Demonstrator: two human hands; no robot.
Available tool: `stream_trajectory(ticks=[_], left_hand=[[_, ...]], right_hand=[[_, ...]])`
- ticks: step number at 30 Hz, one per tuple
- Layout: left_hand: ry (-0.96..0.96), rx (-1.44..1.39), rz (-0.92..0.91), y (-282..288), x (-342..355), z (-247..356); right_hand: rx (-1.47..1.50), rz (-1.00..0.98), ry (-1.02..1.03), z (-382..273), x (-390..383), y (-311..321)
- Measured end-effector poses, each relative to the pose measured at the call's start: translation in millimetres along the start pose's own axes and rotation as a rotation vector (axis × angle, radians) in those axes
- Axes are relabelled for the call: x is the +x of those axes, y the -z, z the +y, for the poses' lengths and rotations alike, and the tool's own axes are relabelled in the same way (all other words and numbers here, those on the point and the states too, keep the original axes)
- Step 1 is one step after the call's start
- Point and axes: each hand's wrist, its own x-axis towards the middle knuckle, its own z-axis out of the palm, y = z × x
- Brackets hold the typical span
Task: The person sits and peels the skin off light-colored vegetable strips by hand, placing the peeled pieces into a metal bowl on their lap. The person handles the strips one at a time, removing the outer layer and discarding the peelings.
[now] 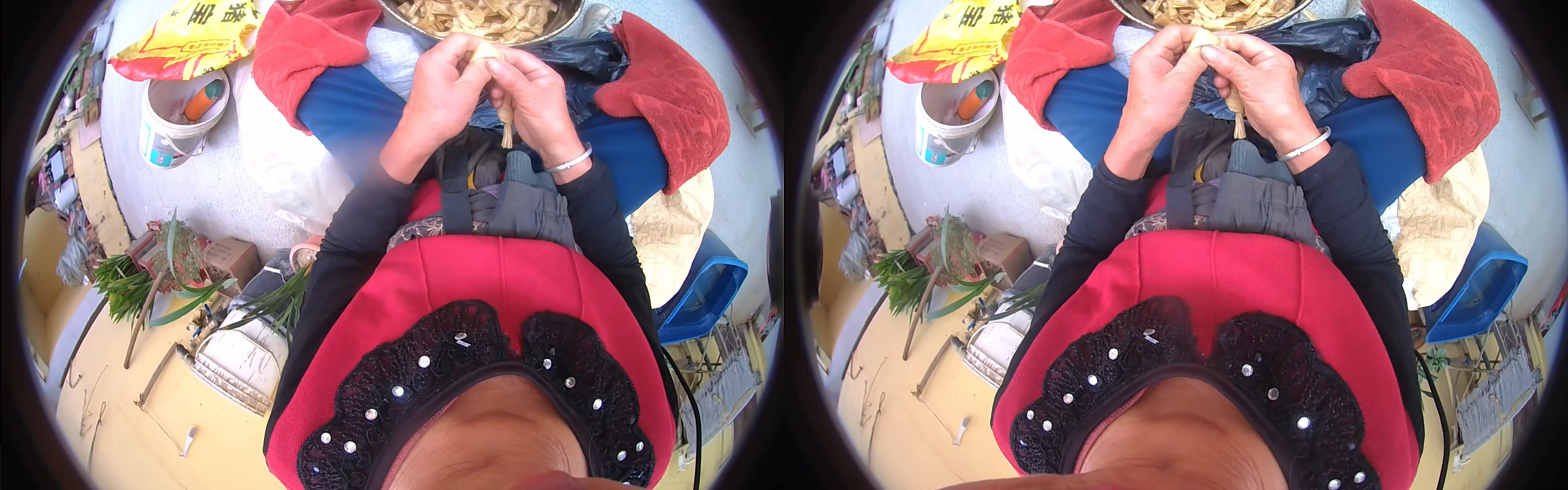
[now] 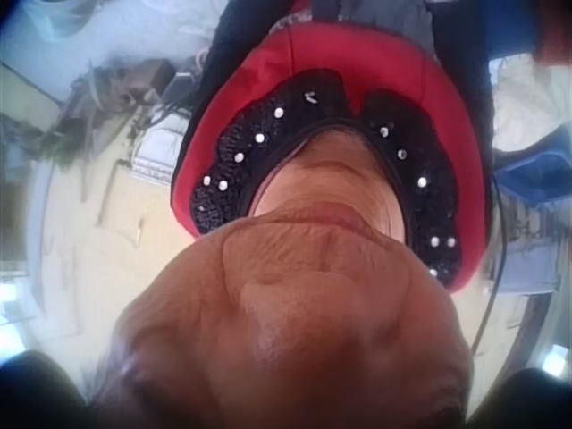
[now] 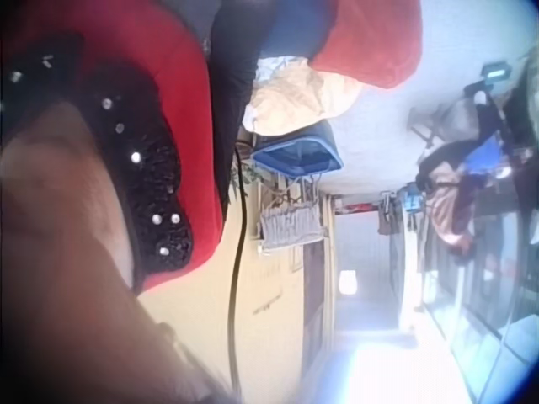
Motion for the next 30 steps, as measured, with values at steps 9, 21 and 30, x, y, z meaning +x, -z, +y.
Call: stream_trajectory(ticks=[9, 21, 30], left_hand=[[-0.212, 0.476, 0.088, 0, -1, 12], [0.029, 0.062, -0.028, 4, 15, -7], [-0.219, 0.351, -0.067, -6, -7, 12]], right_hand=[[-0.223, 0.045, 0.232, -4, 1, 0], [0.366, -0.329, -0.13, -16, -1, 13], [0.38, -0.277, -0.125, -14, -4, 26]])
